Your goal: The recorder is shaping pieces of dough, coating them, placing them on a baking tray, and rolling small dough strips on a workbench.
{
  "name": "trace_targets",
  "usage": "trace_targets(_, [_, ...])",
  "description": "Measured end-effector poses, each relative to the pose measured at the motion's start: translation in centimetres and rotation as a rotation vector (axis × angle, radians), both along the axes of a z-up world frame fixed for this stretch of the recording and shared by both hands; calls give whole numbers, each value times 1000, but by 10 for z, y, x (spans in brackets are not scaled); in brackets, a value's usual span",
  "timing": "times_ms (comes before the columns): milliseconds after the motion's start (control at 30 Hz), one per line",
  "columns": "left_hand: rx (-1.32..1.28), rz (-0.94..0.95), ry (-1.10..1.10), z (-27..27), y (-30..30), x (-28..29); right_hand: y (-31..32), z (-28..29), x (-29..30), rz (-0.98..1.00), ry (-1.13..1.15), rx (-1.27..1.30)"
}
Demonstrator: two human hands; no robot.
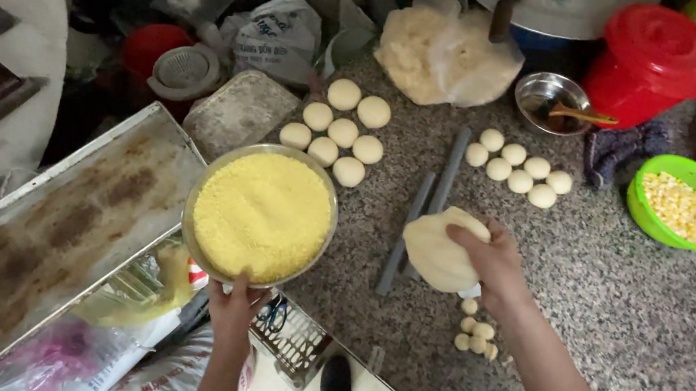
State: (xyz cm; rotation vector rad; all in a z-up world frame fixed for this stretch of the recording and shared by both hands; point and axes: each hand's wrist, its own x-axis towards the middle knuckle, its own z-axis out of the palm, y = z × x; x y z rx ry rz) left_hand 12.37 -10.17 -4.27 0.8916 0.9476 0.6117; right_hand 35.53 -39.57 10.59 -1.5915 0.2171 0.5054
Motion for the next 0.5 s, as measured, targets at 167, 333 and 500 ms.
trace_targets(167, [-136, -9, 161, 13, -30, -16, -42, 14, -8, -112, 109, -29])
trace_targets(333, [195, -337, 104, -135, -99, -54, -107, 11, -3, -192, 57, 144])
trace_targets(500, [117, -421, 435, -45, -208, -26, -165, -1, -19, -203, 43, 186])
